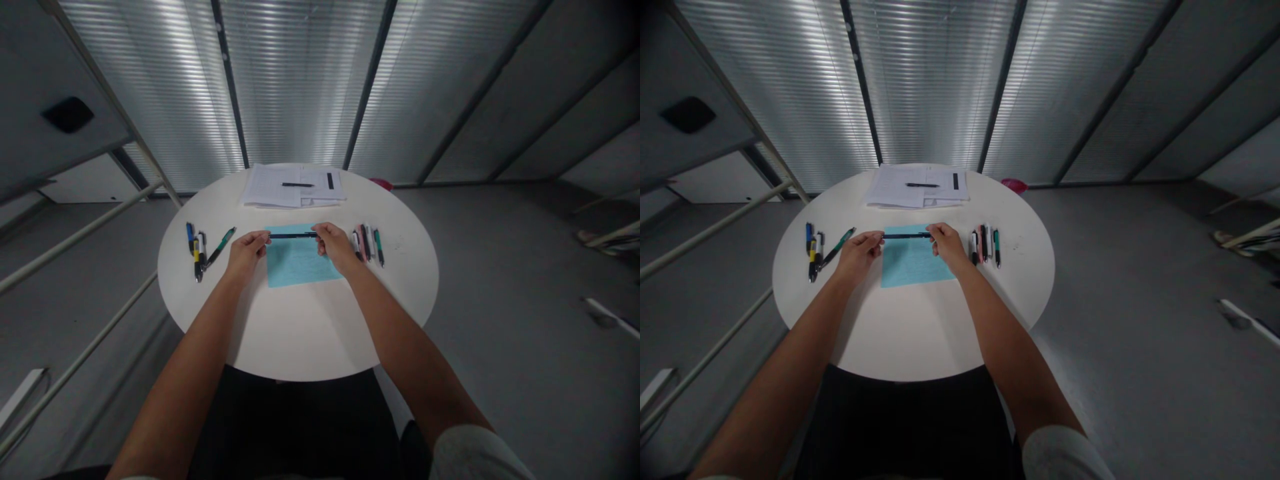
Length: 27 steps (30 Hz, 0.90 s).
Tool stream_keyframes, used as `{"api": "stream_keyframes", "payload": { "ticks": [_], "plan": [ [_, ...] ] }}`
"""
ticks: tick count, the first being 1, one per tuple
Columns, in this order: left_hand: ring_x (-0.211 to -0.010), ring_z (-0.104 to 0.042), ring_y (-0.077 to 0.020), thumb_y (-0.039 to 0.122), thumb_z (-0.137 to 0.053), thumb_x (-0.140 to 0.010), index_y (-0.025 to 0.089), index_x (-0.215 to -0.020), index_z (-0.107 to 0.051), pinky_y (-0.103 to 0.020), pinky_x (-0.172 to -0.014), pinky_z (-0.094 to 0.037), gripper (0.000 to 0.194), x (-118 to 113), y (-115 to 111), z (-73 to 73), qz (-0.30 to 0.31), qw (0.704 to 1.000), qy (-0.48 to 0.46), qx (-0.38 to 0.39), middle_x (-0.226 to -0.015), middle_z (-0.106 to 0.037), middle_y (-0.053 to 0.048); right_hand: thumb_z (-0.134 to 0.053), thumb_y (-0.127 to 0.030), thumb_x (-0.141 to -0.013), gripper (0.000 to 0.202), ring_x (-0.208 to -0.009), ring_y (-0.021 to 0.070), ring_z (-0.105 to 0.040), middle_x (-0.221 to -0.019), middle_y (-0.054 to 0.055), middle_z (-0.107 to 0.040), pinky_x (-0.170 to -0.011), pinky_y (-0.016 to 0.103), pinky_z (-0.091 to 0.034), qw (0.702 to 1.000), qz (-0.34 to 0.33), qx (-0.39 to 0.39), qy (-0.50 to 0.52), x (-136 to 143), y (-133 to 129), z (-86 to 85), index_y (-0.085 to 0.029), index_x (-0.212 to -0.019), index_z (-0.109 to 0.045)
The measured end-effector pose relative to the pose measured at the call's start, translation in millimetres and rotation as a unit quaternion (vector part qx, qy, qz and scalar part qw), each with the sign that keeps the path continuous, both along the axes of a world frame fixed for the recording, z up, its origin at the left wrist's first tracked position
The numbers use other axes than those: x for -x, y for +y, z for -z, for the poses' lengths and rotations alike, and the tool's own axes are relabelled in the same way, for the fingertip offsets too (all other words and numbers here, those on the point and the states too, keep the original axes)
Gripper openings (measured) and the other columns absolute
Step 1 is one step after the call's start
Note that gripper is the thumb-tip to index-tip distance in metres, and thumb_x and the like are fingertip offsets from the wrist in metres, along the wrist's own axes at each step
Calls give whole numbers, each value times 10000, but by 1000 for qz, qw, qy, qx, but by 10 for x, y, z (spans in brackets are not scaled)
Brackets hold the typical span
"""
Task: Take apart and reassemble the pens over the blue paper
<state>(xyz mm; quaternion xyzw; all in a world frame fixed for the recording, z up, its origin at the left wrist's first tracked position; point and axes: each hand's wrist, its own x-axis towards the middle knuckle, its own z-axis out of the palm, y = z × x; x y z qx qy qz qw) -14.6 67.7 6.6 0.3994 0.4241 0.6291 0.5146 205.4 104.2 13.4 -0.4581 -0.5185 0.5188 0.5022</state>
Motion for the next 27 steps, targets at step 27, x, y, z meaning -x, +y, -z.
{"api": "stream_keyframes", "payload": {
  "ticks": [27],
  "plan": [
    [-531, -426, -68, 340, -790, -655, 126, -780, -730, -244, -539, -342, 255, -1, -5, 35, -5, 999, 49, -6, -697, -650, -38, -639, -619, -753, 432, -415, 79, -455, -514, -54, -533, -419, 207, -345, 998, -45, -15, 28, -26, 6, 15, -208, -772, -506]
  ]
}}
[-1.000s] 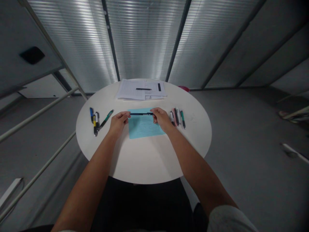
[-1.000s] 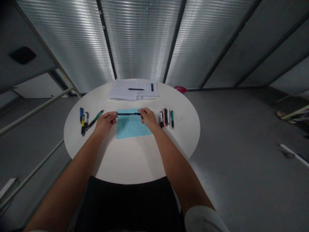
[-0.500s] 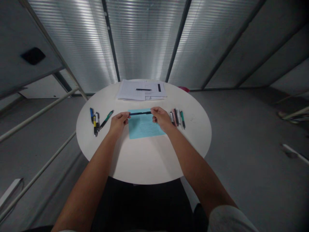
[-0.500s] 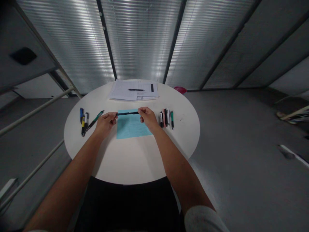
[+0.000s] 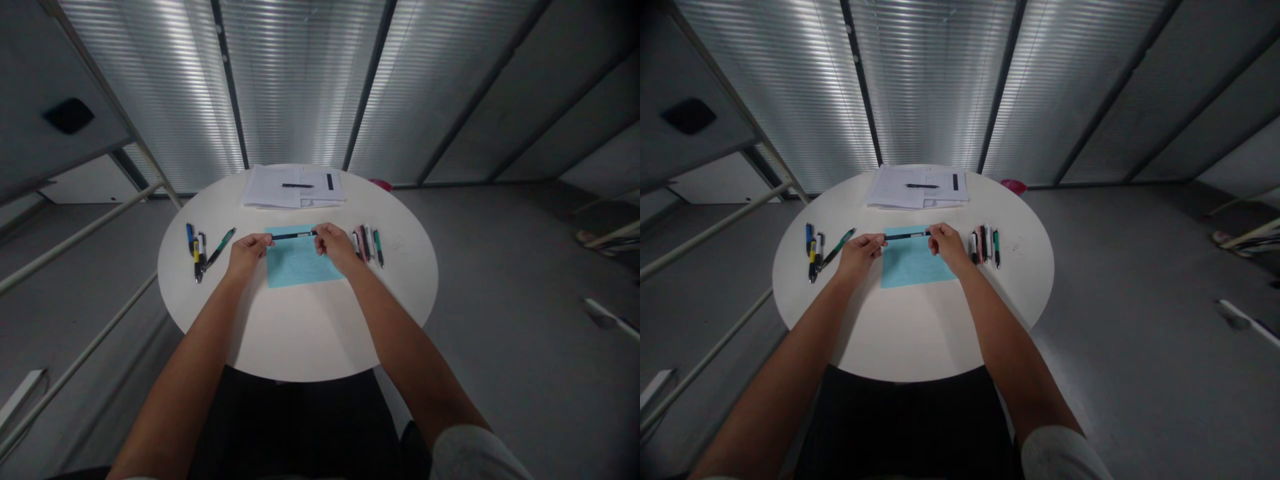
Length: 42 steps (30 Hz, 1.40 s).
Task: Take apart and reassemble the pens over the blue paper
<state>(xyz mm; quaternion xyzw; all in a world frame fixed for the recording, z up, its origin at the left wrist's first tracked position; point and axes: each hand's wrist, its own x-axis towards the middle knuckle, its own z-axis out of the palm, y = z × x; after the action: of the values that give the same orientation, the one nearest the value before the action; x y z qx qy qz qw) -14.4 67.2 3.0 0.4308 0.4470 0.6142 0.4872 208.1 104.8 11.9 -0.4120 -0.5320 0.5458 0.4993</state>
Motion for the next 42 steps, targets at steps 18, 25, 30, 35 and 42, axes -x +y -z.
{"api": "stream_keyframes", "payload": {
  "ticks": [18, 25, 30, 35, 42],
  "plan": [
    [-534, -436, -74, 298, -787, -643, 128, -779, -719, -249, -537, -329, 229, -23, -40, -63, 17, 999, -38, 14, -687, -650, -35, -643, -521, -737, 404, -580, 118, -564, -736, -15, -570, -428, 202, -408, 996, -71, 46, -21, -61, -47, -47, -225, -998, -557],
    [-527, -435, -69, 298, -795, -639, 130, -793, -727, -245, -537, -331, 238, -19, -46, -64, 20, 999, -44, 16, -692, -656, -34, -706, -402, -695, 480, -586, 109, -566, -782, -36, -584, -439, 193, -416, 994, -96, 46, 12, -63, -96, -105, -271, -1110, -505],
    [-538, -440, -74, 312, -799, -634, 134, -794, -731, -243, -533, -332, 249, -19, -40, -49, 28, 999, -35, 10, -693, -657, -36, -569, -518, -808, 340, -429, 93, -472, -592, -37, -542, -364, 191, -338, 993, -69, 67, -66, -62, -82, -96, -205, -937, -532],
    [-537, -430, -70, 321, -798, -633, 137, -792, -729, -243, -538, -341, 252, -26, -49, -67, 30, 999, -41, 14, -703, -655, -35, -681, -382, -705, 415, -561, 103, -593, -829, -34, -608, -406, 193, -433, 994, -89, 56, -3, -50, -98, -77, -271, -1059, -495],
    [-539, -444, -71, 345, -779, -664, 143, -796, -724, -243, -541, -341, 247, -5, -22, -28, 34, 999, -13, 7, -730, -659, -40, -726, -466, -689, 367, -451, 68, -513, -668, -44, -578, -377, 181, -364, 998, -24, 62, -23, -9, -37, -28, -203, -860, -536]
  ]
}}
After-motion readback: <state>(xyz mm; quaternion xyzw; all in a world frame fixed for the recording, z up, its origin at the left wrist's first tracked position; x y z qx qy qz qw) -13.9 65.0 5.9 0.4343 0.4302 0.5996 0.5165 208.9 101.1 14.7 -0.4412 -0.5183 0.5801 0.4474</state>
